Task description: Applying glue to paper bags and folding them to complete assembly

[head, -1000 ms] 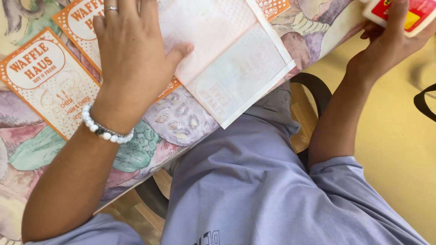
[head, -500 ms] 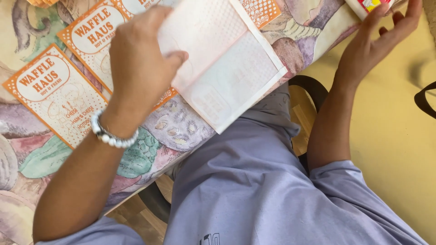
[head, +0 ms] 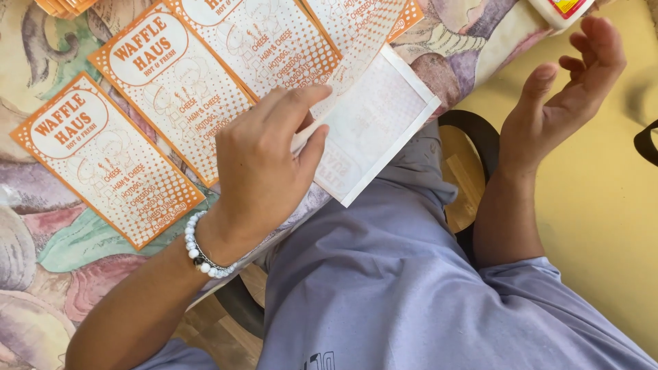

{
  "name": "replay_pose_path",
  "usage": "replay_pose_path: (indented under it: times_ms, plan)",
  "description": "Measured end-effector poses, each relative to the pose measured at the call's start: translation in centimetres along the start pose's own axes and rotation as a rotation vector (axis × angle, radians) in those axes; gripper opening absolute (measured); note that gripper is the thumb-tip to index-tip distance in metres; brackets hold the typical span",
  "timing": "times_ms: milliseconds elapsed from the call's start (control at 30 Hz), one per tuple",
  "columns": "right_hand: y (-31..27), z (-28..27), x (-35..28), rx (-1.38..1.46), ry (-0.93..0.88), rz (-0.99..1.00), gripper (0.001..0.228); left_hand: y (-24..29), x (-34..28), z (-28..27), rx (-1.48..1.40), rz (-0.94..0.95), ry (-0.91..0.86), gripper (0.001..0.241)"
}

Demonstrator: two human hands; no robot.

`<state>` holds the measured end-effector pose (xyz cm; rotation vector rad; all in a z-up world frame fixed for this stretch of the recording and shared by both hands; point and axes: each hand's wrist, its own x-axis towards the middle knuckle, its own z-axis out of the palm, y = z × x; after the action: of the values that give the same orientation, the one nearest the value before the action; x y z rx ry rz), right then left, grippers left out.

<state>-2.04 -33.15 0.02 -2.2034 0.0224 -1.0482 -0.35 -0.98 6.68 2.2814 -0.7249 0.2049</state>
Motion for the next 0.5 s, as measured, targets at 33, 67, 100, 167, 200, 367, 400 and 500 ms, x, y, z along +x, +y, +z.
replay_pose_path:
  times_ms: [33,67,100,167,200,367,400,500]
  plan:
    - [-0.5,0.1,0.1,0.039,-0.009,0.011,0.043,0.2,-0.1,0.0,-0.012,0.003,0.004,0.032]
    - [-0.4,0.1,0.1,0.039,-0.007,0.011,0.043,0.3,-0.1,0.1,-0.011,0.005,0.005,0.032]
    - [-0.2,0.1,0.0,0.140,-0.033,-0.005,0.041,0.5,-0.2,0.3,-0.015,0.017,-0.007,0.032]
    - [0.2,0.0,-0.3,0.240,-0.059,-0.021,0.040,0.7,-0.5,0.8,-0.019,0.029,-0.019,0.031]
    - [0.5,0.0,-0.5,0.277,-0.079,0.004,0.039,0.8,-0.8,1.1,-0.005,0.053,-0.049,0.033]
    - [1.2,0.0,-1.4,0.300,-0.135,0.092,0.042,0.7,-1.7,2.7,0.102,0.186,-0.073,0.029]
    - [1.3,0.2,-1.3,0.315,-0.137,0.080,0.040,0.7,-1.7,2.4,0.070,0.157,-0.074,0.031]
    - [3.8,-0.5,0.3,0.068,-0.079,0.041,0.047,0.3,-1.2,1.1,-0.014,0.090,-0.034,0.030]
